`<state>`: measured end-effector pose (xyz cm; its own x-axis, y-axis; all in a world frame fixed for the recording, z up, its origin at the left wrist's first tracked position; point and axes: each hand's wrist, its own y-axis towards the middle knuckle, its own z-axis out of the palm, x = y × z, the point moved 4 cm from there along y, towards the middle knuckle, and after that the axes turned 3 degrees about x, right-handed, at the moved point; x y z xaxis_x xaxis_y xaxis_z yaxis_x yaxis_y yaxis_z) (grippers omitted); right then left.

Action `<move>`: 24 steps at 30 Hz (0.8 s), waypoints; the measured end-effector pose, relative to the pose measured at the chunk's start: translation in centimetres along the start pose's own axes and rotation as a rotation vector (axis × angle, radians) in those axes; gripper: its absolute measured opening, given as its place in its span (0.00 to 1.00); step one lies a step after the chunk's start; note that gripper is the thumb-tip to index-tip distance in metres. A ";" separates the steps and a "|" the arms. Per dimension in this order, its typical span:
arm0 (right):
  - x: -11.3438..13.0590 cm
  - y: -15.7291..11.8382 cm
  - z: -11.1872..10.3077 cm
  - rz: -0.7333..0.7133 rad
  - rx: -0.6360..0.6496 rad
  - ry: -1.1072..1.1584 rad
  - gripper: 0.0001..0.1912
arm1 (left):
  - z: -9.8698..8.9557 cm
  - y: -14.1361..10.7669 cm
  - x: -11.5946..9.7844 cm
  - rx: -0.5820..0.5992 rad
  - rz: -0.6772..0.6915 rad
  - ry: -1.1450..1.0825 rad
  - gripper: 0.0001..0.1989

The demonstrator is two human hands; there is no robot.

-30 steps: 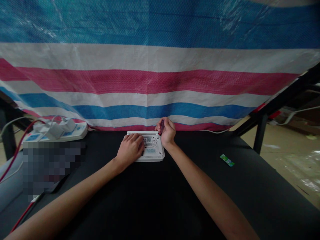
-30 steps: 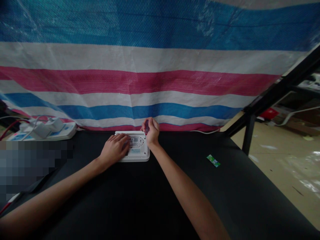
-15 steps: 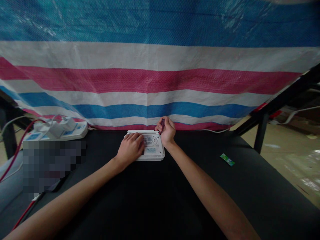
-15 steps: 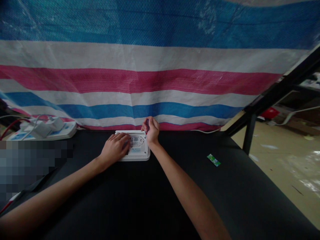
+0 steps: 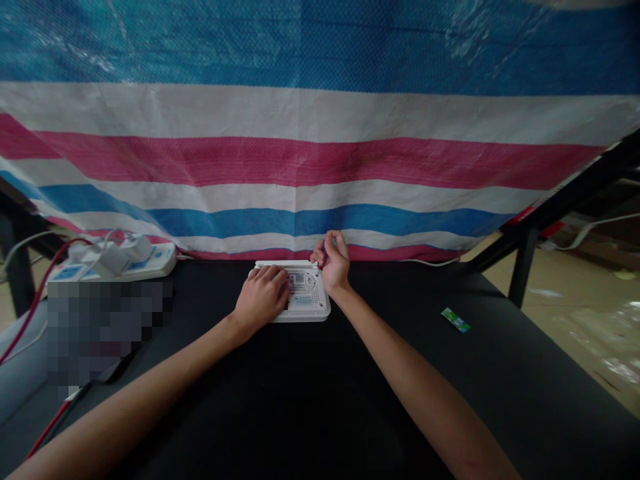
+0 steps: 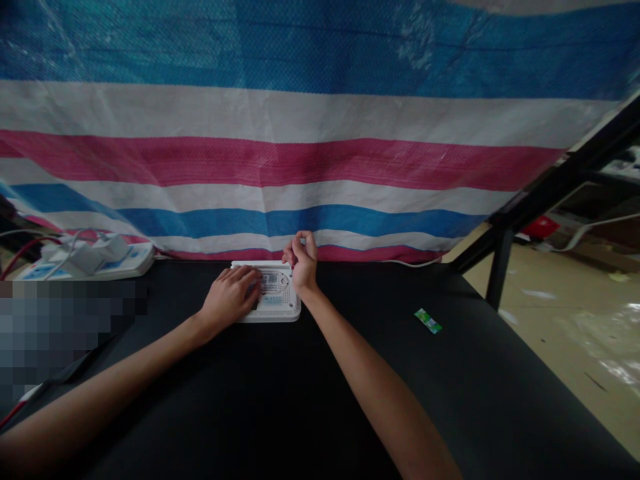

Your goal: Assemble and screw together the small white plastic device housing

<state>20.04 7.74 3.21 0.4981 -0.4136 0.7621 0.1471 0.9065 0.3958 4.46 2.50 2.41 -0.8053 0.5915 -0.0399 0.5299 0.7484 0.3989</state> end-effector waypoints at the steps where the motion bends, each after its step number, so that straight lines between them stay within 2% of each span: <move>1: 0.0 0.0 0.0 0.002 0.000 -0.006 0.17 | 0.0 0.0 0.0 0.000 0.000 -0.001 0.08; 10: -0.3 0.3 -0.4 -0.032 0.009 0.003 0.16 | 0.1 0.0 0.0 0.010 0.003 0.002 0.08; 20: 0.0 0.3 -0.1 0.036 -0.010 -0.036 0.22 | 0.1 0.0 0.0 0.011 0.005 0.003 0.09; 24: 0.2 0.0 0.2 0.014 -0.009 -0.008 0.18 | 0.1 0.0 0.0 0.012 0.004 0.003 0.08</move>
<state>20.00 7.67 3.48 0.4930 -0.4015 0.7718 0.1480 0.9129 0.3804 4.47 2.55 2.36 -0.8039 0.5937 -0.0357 0.5364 0.7496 0.3878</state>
